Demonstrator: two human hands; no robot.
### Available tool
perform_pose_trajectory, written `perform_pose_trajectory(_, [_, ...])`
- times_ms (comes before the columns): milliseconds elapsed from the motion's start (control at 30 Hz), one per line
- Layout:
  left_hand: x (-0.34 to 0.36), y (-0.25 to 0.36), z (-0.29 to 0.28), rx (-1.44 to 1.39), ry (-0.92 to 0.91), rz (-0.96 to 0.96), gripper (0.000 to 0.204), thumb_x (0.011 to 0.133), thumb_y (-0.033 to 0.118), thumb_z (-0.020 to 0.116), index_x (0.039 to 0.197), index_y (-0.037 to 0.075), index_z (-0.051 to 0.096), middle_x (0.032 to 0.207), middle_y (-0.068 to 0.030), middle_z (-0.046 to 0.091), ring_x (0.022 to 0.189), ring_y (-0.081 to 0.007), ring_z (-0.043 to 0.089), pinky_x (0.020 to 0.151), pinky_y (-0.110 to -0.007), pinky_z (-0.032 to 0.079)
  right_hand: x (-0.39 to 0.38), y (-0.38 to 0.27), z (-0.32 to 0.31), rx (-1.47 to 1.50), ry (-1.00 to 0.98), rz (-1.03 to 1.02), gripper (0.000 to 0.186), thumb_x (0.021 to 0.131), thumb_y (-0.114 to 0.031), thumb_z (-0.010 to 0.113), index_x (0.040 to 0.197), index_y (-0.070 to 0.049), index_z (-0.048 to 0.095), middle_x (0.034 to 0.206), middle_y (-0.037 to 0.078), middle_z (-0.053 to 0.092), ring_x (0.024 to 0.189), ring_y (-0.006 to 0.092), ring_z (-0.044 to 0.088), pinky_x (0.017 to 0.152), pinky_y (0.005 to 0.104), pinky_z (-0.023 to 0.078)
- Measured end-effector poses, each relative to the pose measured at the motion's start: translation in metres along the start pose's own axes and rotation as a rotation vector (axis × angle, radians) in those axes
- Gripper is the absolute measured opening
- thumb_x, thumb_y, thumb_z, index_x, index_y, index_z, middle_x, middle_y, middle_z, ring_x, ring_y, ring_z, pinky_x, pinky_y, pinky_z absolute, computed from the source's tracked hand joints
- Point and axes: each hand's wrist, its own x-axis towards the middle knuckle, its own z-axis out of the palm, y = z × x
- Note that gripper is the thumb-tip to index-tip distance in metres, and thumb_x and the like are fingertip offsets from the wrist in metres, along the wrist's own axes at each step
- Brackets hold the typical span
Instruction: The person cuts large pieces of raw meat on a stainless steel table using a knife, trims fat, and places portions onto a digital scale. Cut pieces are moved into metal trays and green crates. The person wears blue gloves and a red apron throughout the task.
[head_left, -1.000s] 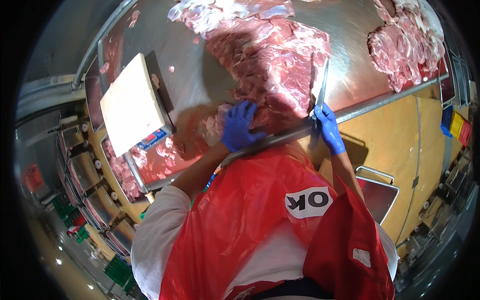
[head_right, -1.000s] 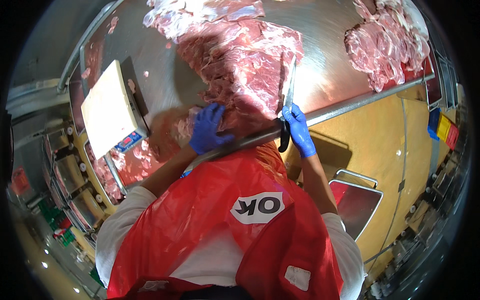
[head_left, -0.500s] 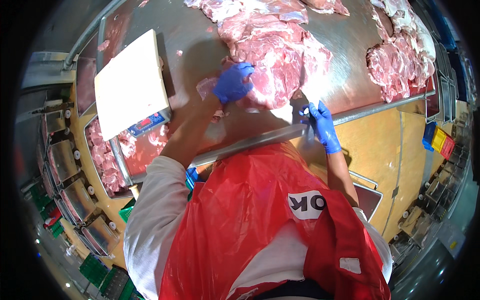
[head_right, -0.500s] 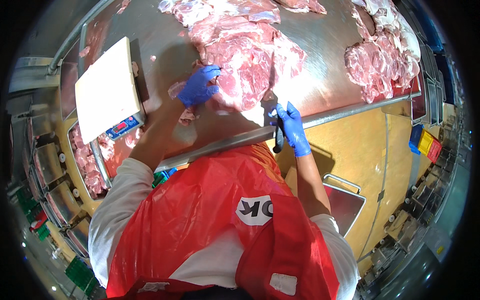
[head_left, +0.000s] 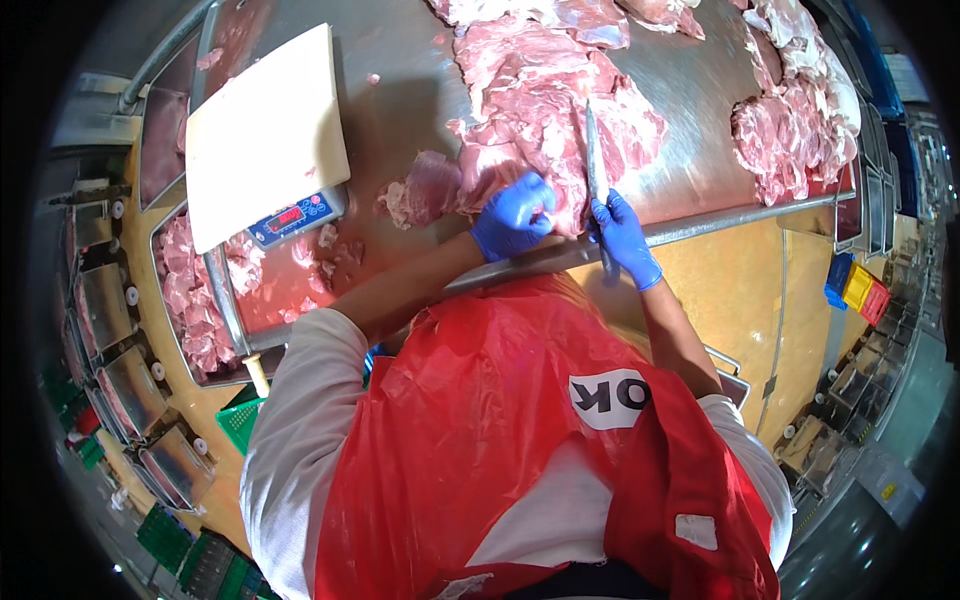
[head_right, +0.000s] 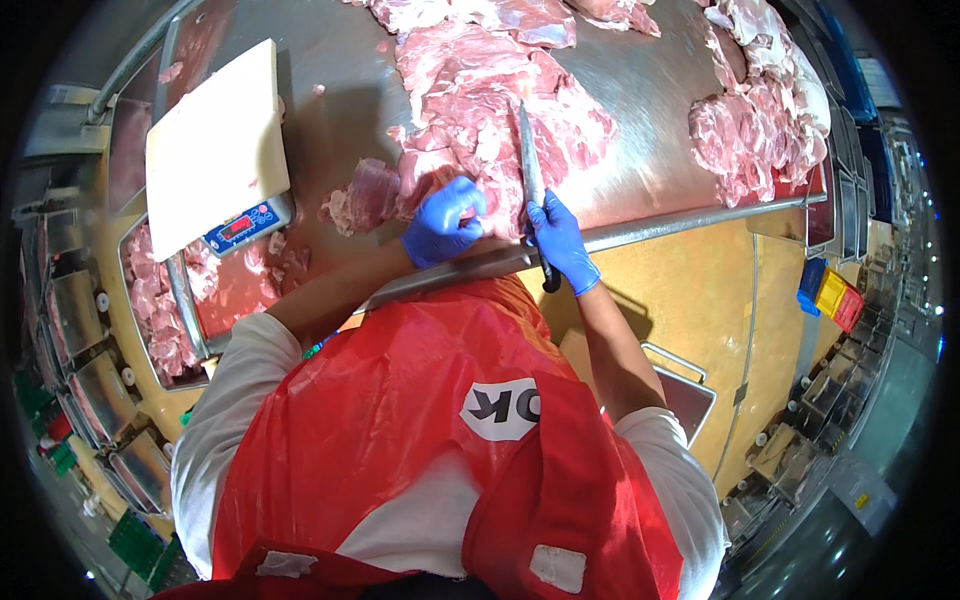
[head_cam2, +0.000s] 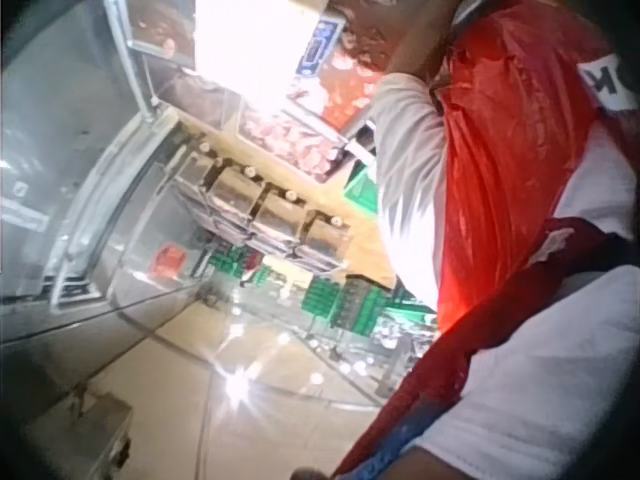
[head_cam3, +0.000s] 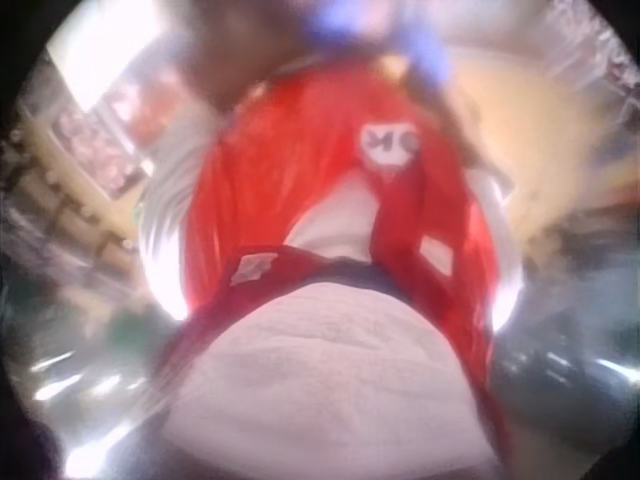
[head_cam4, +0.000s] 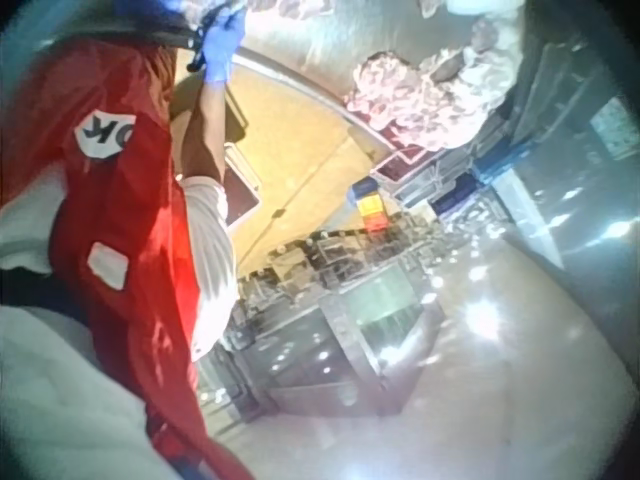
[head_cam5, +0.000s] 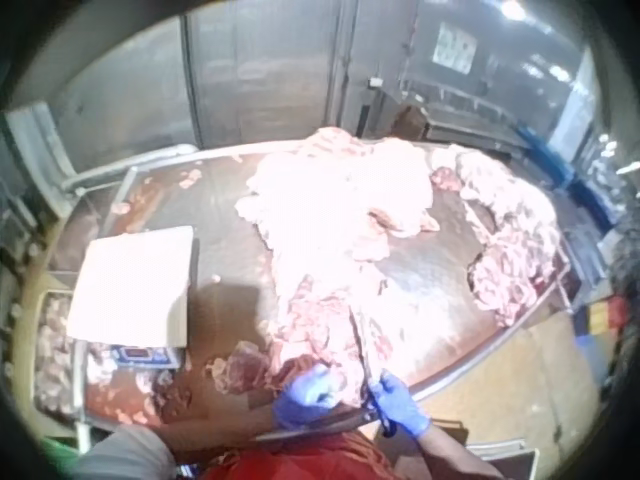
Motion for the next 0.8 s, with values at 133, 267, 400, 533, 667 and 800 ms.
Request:
perform_pose_trajectory(133, [0.029,-0.002,-0.014,-0.137,-0.018,-0.39,0.04,0.084,0.018,0.068,0.116,0.001,0.051,0.114,-0.0219,0.057,0.105,-0.0319,0.06,0.088,-0.042,0.051,0.002,0.005,-0.006,-0.022,0.091,-0.015,0.014,0.104,-0.018,0.052,0.097,-0.006,0.053,0.076,0.001,0.056,0.067,0.0083,0.056,0.06,0.0247,0.05])
perform_pose_trajectory(267, [0.064,-0.027,0.025,0.274,0.065,-0.48,0.042,0.077,0.028,0.075,0.106,0.001,0.06,0.115,-0.0222,0.062,0.097,-0.0366,0.063,0.084,-0.043,0.051,0.008,-0.005,0.001,0.052,0.023,-0.034,0.014,0.104,-0.017,0.05,0.098,-0.004,0.052,0.076,0.002,0.056,0.065,0.0097,0.054,0.058,0.0253,0.047])
perform_pose_trajectory(400, [0.086,-0.056,0.019,0.204,-0.126,-0.375,0.023,0.075,0.024,0.074,0.077,0.003,0.066,0.082,-0.0167,0.068,0.072,-0.0379,0.064,0.069,-0.044,0.051,0.004,-0.013,-0.002,0.027,0.028,-0.07,0.015,0.104,-0.018,0.05,0.1,-0.004,0.053,0.075,0.002,0.056,0.064,0.0102,0.053,0.058,0.0259,0.046])
perform_pose_trajectory(533, [0.077,-0.041,-0.001,-0.031,-0.045,-0.492,0.018,0.078,0.013,0.064,0.066,0.002,0.058,0.06,-0.0136,0.051,0.058,-0.0165,0.056,0.059,-0.039,0.047,-0.008,-0.013,-0.014,-0.11,0.034,0.082,0.016,0.104,-0.02,0.052,0.101,-0.004,0.055,0.075,0.001,0.056,0.063,0.0096,0.054,0.057,0.026,0.046])
perform_pose_trajectory(667, [0.073,-0.033,-0.011,-0.191,-0.029,-0.569,0.019,0.081,0.015,0.066,0.069,0.002,0.062,0.06,-0.0053,0.054,0.059,-0.0101,0.048,0.056,-0.031,0.043,0.004,-0.017,-0.018,-0.179,-0.083,-0.019,0.016,0.103,-0.019,0.053,0.102,-0.003,0.055,0.074,-0.001,0.055,0.064,0.0067,0.053,0.056,0.0242,0.044])
perform_pose_trajectory(800, [0.07,-0.032,-0.008,-0.171,0.056,-0.48,0.02,0.081,0.015,0.068,0.069,0.0,0.062,0.06,-0.008,0.056,0.057,-0.0114,0.051,0.056,-0.033,0.044,0.041,-0.06,-0.012,-0.673,-0.122,-0.158,0.025,0.098,-0.025,0.055,0.104,-0.001,0.059,0.084,0.019,0.068,0.077,0.0363,0.067,0.07,0.043,0.051])
